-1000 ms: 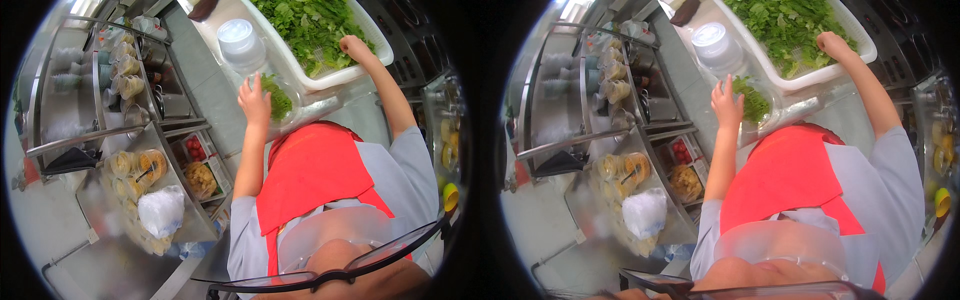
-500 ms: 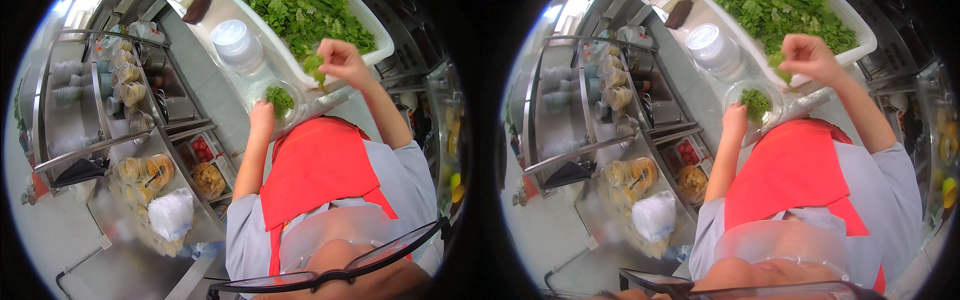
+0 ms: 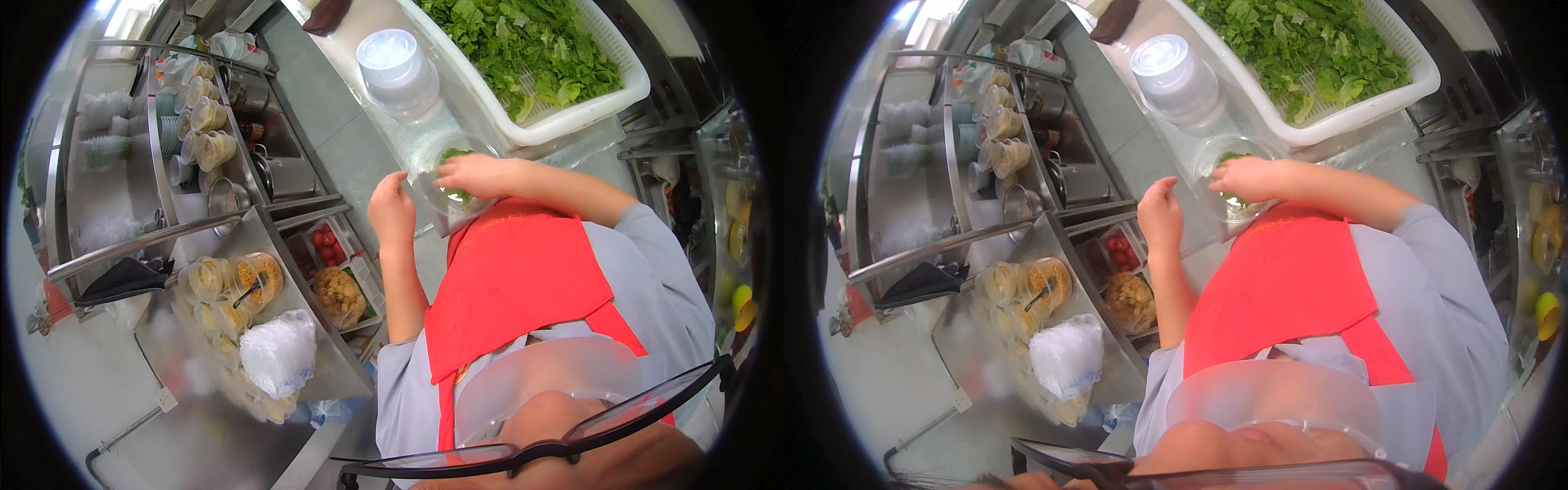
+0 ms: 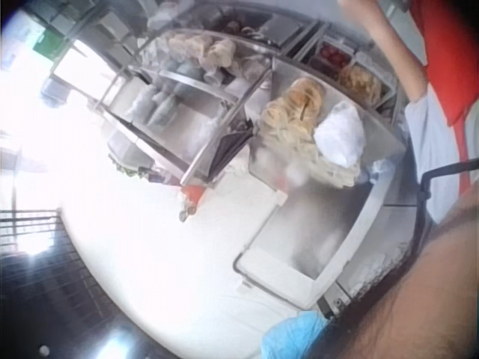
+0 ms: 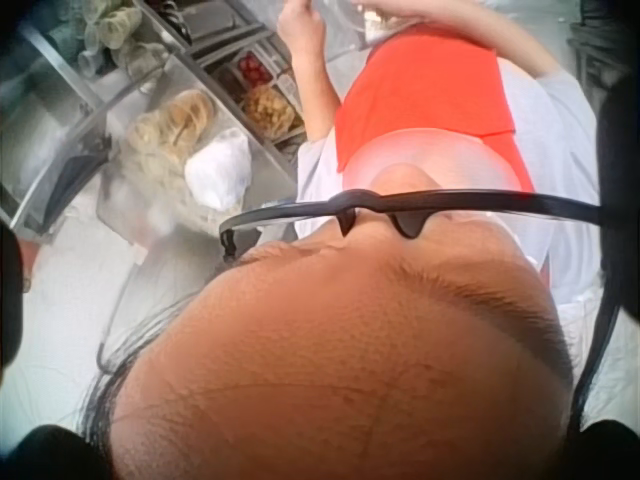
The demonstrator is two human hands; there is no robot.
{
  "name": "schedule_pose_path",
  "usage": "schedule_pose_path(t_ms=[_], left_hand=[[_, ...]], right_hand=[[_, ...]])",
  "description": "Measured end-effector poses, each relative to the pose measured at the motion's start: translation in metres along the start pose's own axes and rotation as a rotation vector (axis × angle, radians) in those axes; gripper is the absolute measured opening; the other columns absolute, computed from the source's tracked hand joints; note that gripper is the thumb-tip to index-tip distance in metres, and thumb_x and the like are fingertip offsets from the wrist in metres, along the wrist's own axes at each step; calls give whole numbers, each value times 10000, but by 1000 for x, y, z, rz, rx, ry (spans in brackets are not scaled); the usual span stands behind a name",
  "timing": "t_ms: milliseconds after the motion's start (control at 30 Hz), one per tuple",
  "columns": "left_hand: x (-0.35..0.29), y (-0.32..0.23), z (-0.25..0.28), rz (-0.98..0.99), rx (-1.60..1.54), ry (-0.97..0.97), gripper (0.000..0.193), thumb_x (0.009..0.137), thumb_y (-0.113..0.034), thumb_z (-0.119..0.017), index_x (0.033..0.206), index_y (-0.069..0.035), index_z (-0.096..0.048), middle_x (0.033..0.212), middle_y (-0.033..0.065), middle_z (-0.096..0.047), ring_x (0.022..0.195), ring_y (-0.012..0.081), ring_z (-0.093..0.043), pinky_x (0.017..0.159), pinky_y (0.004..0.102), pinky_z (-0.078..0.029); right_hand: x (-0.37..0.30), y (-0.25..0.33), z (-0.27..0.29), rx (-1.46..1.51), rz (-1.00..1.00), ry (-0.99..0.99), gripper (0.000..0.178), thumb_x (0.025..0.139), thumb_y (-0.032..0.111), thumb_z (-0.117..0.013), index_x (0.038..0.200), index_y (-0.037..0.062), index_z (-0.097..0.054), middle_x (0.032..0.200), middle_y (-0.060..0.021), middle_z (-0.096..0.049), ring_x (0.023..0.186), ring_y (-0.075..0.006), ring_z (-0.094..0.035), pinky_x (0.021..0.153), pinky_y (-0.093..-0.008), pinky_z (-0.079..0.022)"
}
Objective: The person places torn lettuce into clear plastic bowls and adds chickpeas using a black serving spoon. They repeat this process for multiple bowls, stacking the filled containers on a stainless steel counter.
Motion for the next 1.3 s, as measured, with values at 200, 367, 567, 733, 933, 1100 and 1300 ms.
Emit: schedule_pose_path(t_ms=[200, 367, 567, 733, 933, 1100, 1300], left_hand=[[-17, 24, -53, 273, -94, 172, 476, 904, -184, -720, 1348, -90, -574, 1090, 153, -692, 946, 339, -688, 819, 452, -545], [-6, 17, -67, 206, -93, 147, 414, 910, -165, -707, 1302, -75, -611, 1048, 156, -702, 941, 353, -684, 811, 469, -539], [2, 22, -68, 214, -98, 129, 302, 914, -134, -685, 1203, -50, -665, 959, 160, -721, 923, 362, -688, 808, 470, -536], [5, 24, -71, 209, -165, 81, 257, 918, -119, -666, 1153, -19, -682, 909, 175, -731, 878, 373, -699, 796, 463, -542], [12, 19, -74, 201, -182, 100, 266, 919, -125, -667, 1158, -10, -681, 905, 182, -732, 856, 373, -703, 787, 458, -547], [18, 21, -72, 244, -173, 215, 335, 916, -176, -697, 1201, -1, -668, 971, 197, -729, 894, 372, -701, 822, 449, -551], [114, -19, -24, -75, -143, -11, 645, 888, -215, -751, 1424, 21, -482, 1375, 273, -533, 1264, 435, -523, 1055, 490, -440]], right_hand=[[-72, -107, 161, -112, -549, -305, 181, 842, 29, -636, 1013, 71, -677, 1031, -149, -651, 989, -375, -653, 837, -456, -532], [-69, -160, 116, -251, -309, 1, 137, 813, 62, -703, 947, 52, -678, 959, -154, -630, 945, -390, -657, 816, -457, -534], [-75, -163, 146, -154, -425, 6, 72, 811, 39, -671, 882, 29, -674, 949, -163, -657, 914, -380, -662, 797, -470, -527], [-95, -87, 198, 514, -389, -451, 194, 877, 102, -712, 984, -17, -602, 822, -96, -589, 778, -172, -601, 695, -347, -499], [-4, -20, 41, 323, -442, -58, 220, 922, 185, -690, 1014, -9, -644, 947, -221, -694, 830, -382, -668, 761, -429, -541], [-22, -42, 88, 341, -291, -353, 178, 943, 170, -650, 1034, 21, -683, 1042, -223, -701, 999, -405, -665, 853, -436, -543], [-127, -212, 244, -562, -994, -351, 908, 762, 183, -869, 1542, 284, -415, 1630, -160, -318, 1439, -476, -375, 1070, -574, -483]])
Point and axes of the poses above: each hand's wrist, its own x-axis towards the middle knuckle, its own z-axis out of the back of the hand, y = z × x, the point moved 10 cm from there along x, towards the middle knuckle
